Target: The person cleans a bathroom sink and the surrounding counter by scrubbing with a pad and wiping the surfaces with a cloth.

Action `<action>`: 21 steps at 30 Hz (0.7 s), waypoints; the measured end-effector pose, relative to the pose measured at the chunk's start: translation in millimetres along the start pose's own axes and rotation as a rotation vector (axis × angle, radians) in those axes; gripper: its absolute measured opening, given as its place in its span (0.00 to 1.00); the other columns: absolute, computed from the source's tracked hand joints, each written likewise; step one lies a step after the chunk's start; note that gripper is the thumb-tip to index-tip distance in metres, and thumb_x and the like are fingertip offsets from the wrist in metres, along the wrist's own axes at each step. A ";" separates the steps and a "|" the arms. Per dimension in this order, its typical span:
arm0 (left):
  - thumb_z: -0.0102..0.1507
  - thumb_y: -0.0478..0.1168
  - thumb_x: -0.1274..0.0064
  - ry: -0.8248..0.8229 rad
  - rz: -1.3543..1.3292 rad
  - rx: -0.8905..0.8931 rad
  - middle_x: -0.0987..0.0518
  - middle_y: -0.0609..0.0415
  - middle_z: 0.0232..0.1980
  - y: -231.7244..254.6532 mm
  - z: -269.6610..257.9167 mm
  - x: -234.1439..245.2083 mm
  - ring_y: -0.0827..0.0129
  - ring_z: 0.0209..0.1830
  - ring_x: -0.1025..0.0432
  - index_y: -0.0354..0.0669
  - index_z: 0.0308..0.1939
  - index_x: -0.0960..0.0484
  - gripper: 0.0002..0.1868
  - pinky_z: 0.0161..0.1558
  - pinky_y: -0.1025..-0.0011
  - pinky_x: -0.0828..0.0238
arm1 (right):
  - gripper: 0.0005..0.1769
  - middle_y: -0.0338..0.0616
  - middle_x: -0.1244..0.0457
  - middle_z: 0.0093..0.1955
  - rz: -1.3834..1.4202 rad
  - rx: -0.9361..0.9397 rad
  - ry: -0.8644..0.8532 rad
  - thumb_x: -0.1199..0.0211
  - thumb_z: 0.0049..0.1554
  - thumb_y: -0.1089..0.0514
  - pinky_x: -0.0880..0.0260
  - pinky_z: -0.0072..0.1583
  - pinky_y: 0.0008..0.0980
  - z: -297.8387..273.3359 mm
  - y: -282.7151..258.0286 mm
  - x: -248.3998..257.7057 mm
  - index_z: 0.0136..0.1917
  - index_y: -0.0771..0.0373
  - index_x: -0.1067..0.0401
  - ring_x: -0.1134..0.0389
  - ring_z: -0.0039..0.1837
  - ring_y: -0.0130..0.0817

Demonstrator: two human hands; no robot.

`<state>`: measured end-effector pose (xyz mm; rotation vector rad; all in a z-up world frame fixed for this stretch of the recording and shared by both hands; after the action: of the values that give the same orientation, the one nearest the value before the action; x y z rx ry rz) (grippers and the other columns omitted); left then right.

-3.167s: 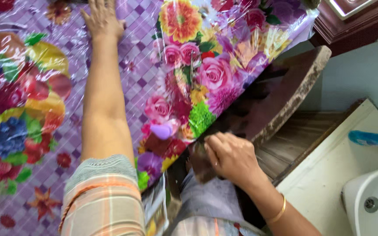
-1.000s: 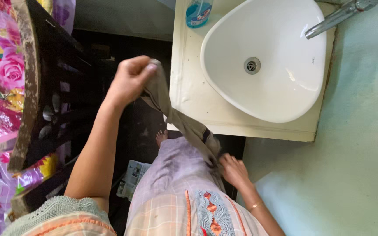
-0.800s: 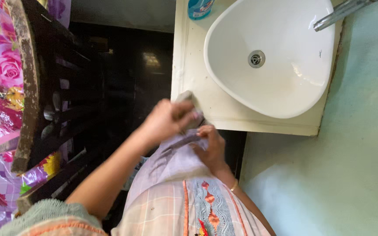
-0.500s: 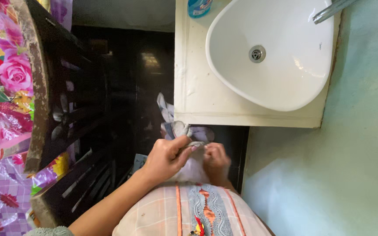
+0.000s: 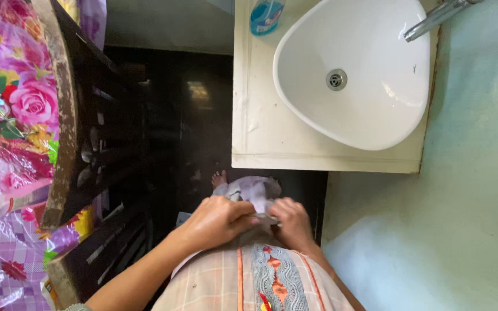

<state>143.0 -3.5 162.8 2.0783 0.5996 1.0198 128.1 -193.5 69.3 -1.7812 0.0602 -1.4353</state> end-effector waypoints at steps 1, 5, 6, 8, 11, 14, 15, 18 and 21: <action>0.63 0.50 0.41 -0.013 -0.016 0.030 0.16 0.50 0.26 -3.5 1.6 7.2 0.62 0.22 0.22 0.47 0.37 0.14 0.12 0.29 0.63 0.26 | 0.09 0.44 0.35 0.38 -0.072 -0.094 0.005 0.30 0.50 0.57 0.31 0.47 0.45 -2.6 3.8 14.4 0.35 0.60 0.28 0.30 0.46 0.45; 0.60 0.47 0.39 0.094 -0.196 0.057 0.13 0.54 0.34 -32.9 33.7 69.8 0.69 0.28 0.19 0.49 0.40 0.11 0.10 0.35 0.68 0.21 | 0.08 0.46 0.34 0.43 -0.038 -0.346 0.191 0.34 0.49 0.67 0.29 0.42 0.41 18.1 19.6 74.6 0.43 0.59 0.23 0.30 0.39 0.43; 0.59 0.46 0.37 0.192 -0.113 -0.011 0.13 0.54 0.34 -39.5 54.8 93.1 0.67 0.32 0.19 0.49 0.37 0.11 0.08 0.39 0.67 0.22 | 0.05 0.46 0.34 0.45 -0.065 -0.324 0.302 0.34 0.53 0.66 0.28 0.45 0.40 34.7 22.3 79.7 0.44 0.60 0.24 0.29 0.43 0.44; 0.62 0.42 0.39 0.425 -0.043 0.019 0.15 0.53 0.38 -63.1 111.7 132.7 0.63 0.37 0.20 0.49 0.42 0.12 0.06 0.43 0.65 0.22 | 0.07 0.48 0.36 0.52 -0.027 -0.307 0.597 0.35 0.59 0.65 0.25 0.49 0.38 65.5 34.4 73.2 0.52 0.64 0.28 0.28 0.49 0.45; 0.66 0.44 0.40 0.865 0.176 -0.051 0.26 0.43 0.65 -98.6 164.6 138.2 0.47 0.67 0.33 0.47 0.66 0.27 0.25 0.63 0.53 0.34 | 0.19 0.49 0.39 0.66 -0.219 -0.035 0.727 0.38 0.65 0.65 0.24 0.63 0.44 130.1 44.6 9.7 0.68 0.66 0.33 0.31 0.64 0.51; 0.71 0.43 0.45 1.064 0.141 -0.106 0.51 0.38 0.84 -154.8 168.5 51.8 0.37 0.83 0.53 0.47 0.79 0.43 0.35 0.79 0.45 0.53 | 0.25 0.46 0.49 0.82 -0.233 -0.043 0.175 0.46 0.66 0.52 0.44 0.72 0.57 201.0 65.7 -88.1 0.76 0.46 0.39 0.48 0.81 0.51; 0.72 0.43 0.48 1.017 0.087 0.131 0.50 0.39 0.84 -182.0 157.9 4.6 0.40 0.84 0.53 0.49 0.80 0.42 0.34 0.79 0.47 0.54 | 0.27 0.39 0.53 0.85 -0.428 0.095 0.050 0.46 0.66 0.45 0.60 0.78 0.67 223.7 67.4 -109.1 0.78 0.36 0.41 0.57 0.85 0.49; 0.63 0.54 0.48 0.694 0.341 0.254 0.54 0.44 0.84 -222.6 143.5 -84.4 0.47 0.84 0.61 0.52 0.80 0.47 0.44 0.75 0.36 0.67 | 0.35 0.35 0.61 0.86 -0.451 0.037 -0.195 0.50 0.63 0.35 0.77 0.75 0.75 273.0 106.4 -126.1 0.80 0.36 0.51 0.65 0.85 0.46; 0.64 0.65 0.55 0.592 0.450 0.170 0.56 0.49 0.83 -238.0 154.7 -94.1 0.52 0.83 0.62 0.54 0.79 0.49 0.44 0.73 0.33 0.72 | 0.40 0.38 0.64 0.87 -0.361 0.015 -0.083 0.46 0.62 0.38 0.70 0.80 0.64 332.5 150.3 -115.2 0.83 0.40 0.55 0.66 0.86 0.51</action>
<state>193.9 18.7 -131.1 2.0984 0.5203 1.9387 429.7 -48.0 -115.7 -1.9050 -0.3299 -1.6015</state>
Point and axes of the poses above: each hand's wrist, its own z-axis towards the middle knuckle, its own x-axis out of the back of the hand, y = z × x, the point moved 6 cm from there along z, towards the middle knuckle
